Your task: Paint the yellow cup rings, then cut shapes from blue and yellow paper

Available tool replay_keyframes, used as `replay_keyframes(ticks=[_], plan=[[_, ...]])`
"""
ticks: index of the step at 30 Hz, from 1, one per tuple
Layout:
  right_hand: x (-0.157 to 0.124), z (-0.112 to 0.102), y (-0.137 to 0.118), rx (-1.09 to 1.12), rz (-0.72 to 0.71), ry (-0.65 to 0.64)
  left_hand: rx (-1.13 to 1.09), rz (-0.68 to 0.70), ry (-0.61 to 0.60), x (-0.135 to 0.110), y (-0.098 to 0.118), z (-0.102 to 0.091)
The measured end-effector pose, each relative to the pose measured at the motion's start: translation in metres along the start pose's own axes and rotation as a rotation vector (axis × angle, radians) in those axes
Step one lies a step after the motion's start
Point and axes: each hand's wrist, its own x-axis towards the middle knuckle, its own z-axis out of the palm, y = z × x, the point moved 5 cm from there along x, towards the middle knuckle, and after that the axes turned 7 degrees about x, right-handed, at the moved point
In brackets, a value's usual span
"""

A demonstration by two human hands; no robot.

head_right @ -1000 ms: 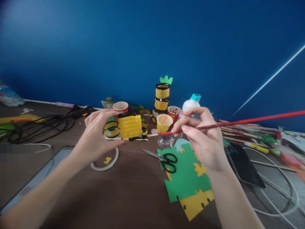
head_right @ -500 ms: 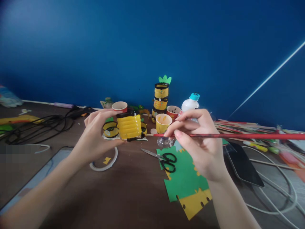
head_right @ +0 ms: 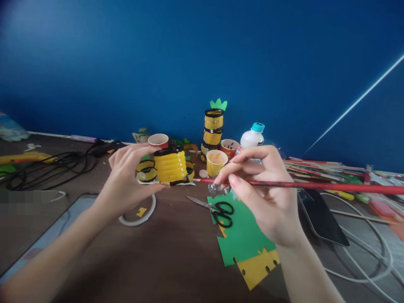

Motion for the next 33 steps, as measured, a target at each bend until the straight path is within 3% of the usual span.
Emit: replay_keyframes(ticks=[16,27,33], plan=[[-0.003,0.010,-0.005,0.028,-0.002,-0.097,0.044,0.046,0.026,0.000,0.006,0.001],[0.004,-0.012,0.004,-0.023,-0.046,0.004,-0.017,-0.028,-0.008,0.000,-0.002,-0.001],[0.002,-0.004,0.004,-0.019,-0.038,-0.026,-0.016,-0.034,-0.016,-0.001,-0.001,0.002]])
